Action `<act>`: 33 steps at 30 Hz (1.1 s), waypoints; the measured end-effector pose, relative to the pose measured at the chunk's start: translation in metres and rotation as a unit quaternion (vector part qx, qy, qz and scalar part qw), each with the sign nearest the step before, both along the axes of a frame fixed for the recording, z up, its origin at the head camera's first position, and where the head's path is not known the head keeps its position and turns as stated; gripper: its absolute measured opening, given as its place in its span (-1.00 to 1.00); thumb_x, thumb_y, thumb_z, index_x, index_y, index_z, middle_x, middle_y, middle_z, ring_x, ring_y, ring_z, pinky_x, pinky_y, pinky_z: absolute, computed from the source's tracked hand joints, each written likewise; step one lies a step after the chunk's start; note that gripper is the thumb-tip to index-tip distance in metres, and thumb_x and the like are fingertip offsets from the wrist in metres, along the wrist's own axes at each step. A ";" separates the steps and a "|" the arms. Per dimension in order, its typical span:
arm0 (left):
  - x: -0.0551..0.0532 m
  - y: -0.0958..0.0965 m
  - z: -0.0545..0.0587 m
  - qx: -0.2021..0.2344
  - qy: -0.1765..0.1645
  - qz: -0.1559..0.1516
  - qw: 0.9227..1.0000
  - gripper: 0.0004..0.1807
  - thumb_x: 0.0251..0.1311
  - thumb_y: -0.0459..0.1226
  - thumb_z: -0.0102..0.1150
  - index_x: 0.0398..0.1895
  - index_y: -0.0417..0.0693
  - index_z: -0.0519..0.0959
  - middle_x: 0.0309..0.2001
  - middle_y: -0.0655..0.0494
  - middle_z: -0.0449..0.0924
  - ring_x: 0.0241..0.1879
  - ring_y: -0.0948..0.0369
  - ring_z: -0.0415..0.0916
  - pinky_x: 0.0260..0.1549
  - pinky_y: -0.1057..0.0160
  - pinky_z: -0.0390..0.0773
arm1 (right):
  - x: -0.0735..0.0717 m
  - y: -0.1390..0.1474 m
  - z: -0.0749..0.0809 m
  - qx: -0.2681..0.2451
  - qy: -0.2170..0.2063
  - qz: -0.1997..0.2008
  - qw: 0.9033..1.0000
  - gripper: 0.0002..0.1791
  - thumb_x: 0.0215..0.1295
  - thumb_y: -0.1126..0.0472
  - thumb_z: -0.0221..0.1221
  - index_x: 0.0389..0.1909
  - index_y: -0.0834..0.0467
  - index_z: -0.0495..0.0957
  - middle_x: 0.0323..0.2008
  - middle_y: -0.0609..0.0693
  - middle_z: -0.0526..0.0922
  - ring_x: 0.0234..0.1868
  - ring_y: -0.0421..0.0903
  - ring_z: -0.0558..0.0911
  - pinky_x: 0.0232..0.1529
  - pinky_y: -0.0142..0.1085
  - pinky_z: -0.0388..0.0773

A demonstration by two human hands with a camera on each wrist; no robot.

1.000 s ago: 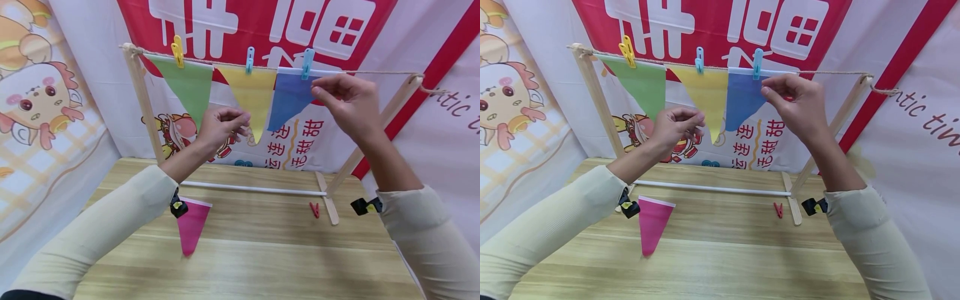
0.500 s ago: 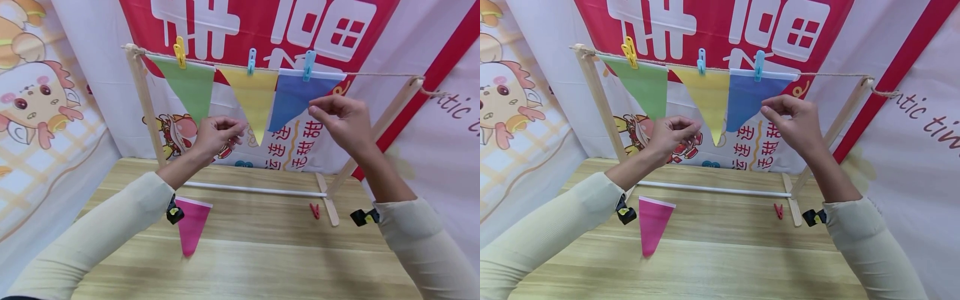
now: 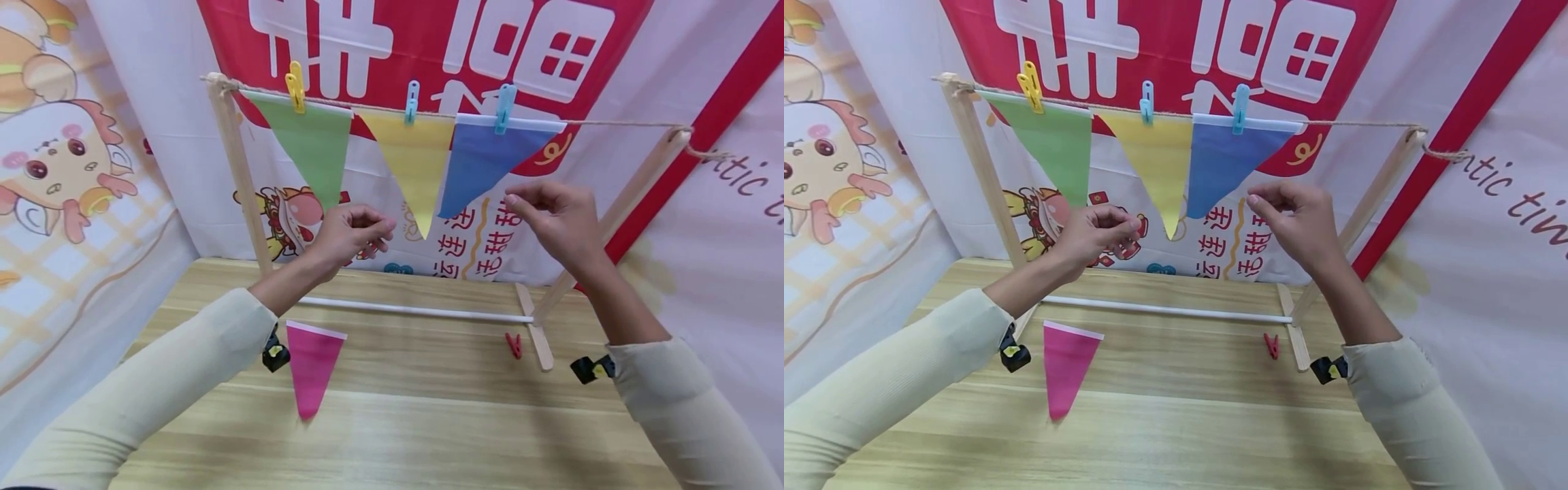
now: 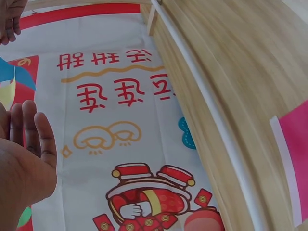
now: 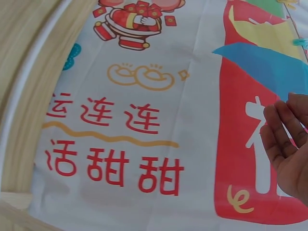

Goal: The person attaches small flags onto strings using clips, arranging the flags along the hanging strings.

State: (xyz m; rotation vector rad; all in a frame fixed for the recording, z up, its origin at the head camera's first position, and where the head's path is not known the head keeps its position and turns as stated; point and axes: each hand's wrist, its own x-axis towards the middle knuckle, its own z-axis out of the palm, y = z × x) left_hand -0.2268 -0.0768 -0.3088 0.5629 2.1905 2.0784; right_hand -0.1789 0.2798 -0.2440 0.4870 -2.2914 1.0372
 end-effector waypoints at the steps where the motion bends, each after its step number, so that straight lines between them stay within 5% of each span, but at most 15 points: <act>1: 0.000 0.000 -0.001 0.000 -0.002 0.000 1.000 -0.83 0.56 -0.20 0.46 -0.04 -0.14 0.80 -0.28 0.16 0.86 -0.32 0.19 0.84 -0.34 0.27 0.85 | 0.001 0.002 -0.002 0.001 -0.001 0.000 1.000 -0.67 0.56 0.05 0.44 0.22 0.06 0.85 0.00 0.09 0.92 -0.13 -0.33 0.82 -0.13 -0.56 0.72; 16: -0.003 -0.016 -0.028 -0.030 -0.016 0.028 0.999 -0.77 0.54 -0.16 0.48 0.02 -0.14 0.81 -0.06 -0.25 0.87 -0.31 0.26 0.83 -0.31 0.20 0.84 | 0.003 0.015 -0.031 0.009 -0.049 -0.030 0.998 -0.66 0.60 0.02 0.41 0.18 0.14 0.84 -0.02 0.16 0.90 -0.19 -0.31 0.74 -0.24 -0.57 0.65; 23: 0.000 -0.020 -0.035 -0.034 -0.040 0.033 0.998 -0.77 0.55 -0.16 0.46 0.04 -0.13 0.81 -0.05 -0.16 0.89 -0.28 0.24 0.84 -0.32 0.25 0.84 | 0.002 0.020 -0.043 0.012 -0.048 -0.025 0.998 -0.70 0.58 0.09 0.44 0.14 0.17 0.85 -0.08 0.20 0.91 -0.25 -0.29 0.72 -0.36 -0.55 0.57; 33: 0.002 -0.024 -0.046 -0.049 -0.075 0.040 0.995 -0.74 0.54 -0.12 0.48 0.06 -0.11 0.79 -0.10 -0.01 0.90 -0.25 0.21 0.85 -0.19 0.13 0.89 | 0.005 0.029 -0.063 0.014 -0.100 -0.020 0.995 -0.69 0.62 0.07 0.40 0.16 0.17 0.84 -0.09 0.19 0.90 -0.25 -0.28 0.70 -0.34 -0.53 0.61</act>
